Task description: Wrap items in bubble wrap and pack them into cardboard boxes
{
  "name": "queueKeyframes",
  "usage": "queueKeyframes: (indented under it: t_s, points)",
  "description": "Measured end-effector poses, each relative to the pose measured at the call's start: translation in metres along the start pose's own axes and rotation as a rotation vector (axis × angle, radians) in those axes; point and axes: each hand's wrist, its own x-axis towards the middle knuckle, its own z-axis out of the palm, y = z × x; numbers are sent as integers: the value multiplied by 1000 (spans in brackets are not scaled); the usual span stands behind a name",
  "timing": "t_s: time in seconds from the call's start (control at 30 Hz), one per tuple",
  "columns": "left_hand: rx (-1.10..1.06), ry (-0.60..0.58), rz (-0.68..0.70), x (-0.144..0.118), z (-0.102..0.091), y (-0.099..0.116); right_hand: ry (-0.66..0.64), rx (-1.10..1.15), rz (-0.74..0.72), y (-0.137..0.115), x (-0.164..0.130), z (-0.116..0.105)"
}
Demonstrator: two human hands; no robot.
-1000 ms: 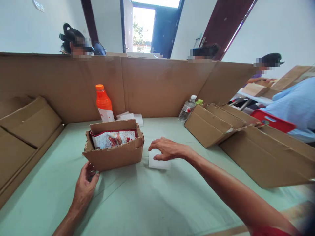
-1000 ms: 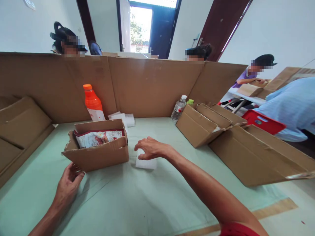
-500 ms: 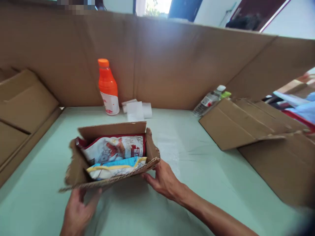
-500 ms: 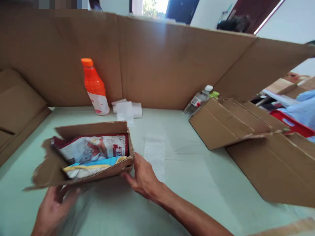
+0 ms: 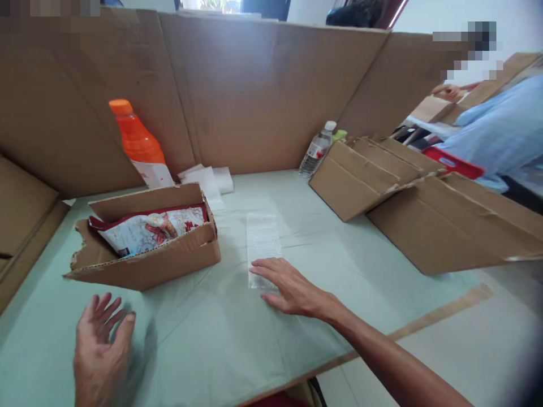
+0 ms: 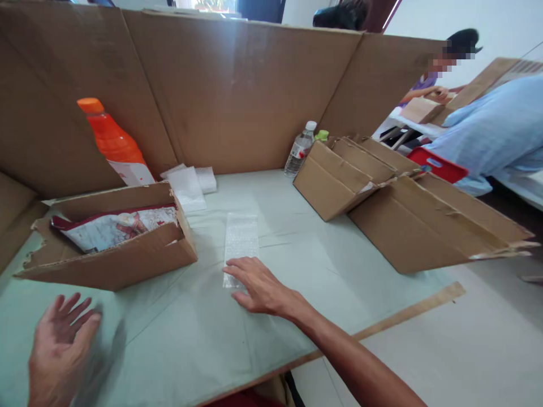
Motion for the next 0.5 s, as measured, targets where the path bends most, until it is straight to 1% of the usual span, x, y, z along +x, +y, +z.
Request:
queueKeyframes:
  t_s: [0.07,0.1,0.17,0.27,0.37,0.43,0.5]
  points:
    - [89,-8,-2,-30,-8,-5,-23,-105,44,1,-29,3]
    - [131,-28,5,-44,-8,-7,-16,-156,60,2,-37,7]
    - [194,-84,60,-66,0,-9,28,-234,62,6,-39,19]
    - [241,-238,279,-85,23,-4,157,-278,17,14,-27,34]
    - [255,-400,548,-94,42,9,254,-230,-1,12,-23,38]
    - [257,-494,693,-100,51,16,239,-160,0,0,-30,36]
    - [256,-585,775,-108,58,20,159,-78,-6,-19,-39,35]
